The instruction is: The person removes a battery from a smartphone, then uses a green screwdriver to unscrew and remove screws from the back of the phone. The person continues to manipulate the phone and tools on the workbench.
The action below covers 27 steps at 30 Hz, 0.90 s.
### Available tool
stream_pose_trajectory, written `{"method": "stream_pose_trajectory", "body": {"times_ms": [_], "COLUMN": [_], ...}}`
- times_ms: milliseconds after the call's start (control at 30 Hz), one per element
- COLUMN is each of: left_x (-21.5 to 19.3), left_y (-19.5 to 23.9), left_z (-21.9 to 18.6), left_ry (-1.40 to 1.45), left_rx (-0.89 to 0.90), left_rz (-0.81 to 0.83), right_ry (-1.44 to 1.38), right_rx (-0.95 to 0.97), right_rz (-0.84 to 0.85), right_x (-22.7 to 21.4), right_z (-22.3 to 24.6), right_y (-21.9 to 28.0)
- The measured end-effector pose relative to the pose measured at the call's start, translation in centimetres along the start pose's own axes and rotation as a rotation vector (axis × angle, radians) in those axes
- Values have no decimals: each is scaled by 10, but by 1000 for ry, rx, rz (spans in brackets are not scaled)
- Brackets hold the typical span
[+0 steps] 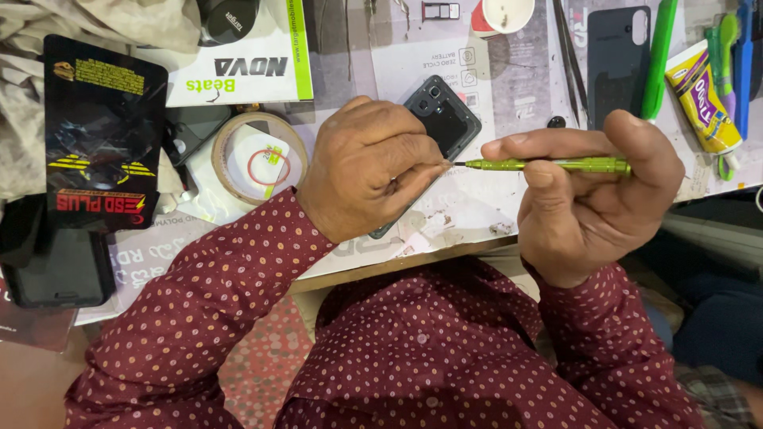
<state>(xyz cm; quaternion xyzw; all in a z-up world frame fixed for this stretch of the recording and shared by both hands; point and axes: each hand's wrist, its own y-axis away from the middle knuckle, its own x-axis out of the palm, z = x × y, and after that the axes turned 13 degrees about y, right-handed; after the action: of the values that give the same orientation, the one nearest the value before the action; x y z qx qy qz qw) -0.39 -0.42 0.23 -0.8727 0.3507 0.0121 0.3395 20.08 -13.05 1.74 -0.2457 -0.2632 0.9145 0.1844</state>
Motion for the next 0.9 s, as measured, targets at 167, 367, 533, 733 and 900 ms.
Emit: {"method": "stream_pose_trajectory", "body": {"times_ms": [167,367,533,733,900], "left_x": [-1,0,1,-4,-8], "left_y": [0,0,0,-2,-5], "left_z": [0,0,-1,2,3], "left_ry": [-11,-34,-80,-243,-357], "left_rx": [-2,-6,-39,-201,-325], "left_rz": [-5,-18,-15,67,176], "right_ry": [53,140,178,206,256], "right_rx": [-15,-80,-93,-13,2], "right_rz": [35,110,122,21,81], "right_x": [1,-1,-2,-13,-18], "right_z": [5,11,9,-9,-19], "right_y": [-5,-10,-8,-10,-1]}}
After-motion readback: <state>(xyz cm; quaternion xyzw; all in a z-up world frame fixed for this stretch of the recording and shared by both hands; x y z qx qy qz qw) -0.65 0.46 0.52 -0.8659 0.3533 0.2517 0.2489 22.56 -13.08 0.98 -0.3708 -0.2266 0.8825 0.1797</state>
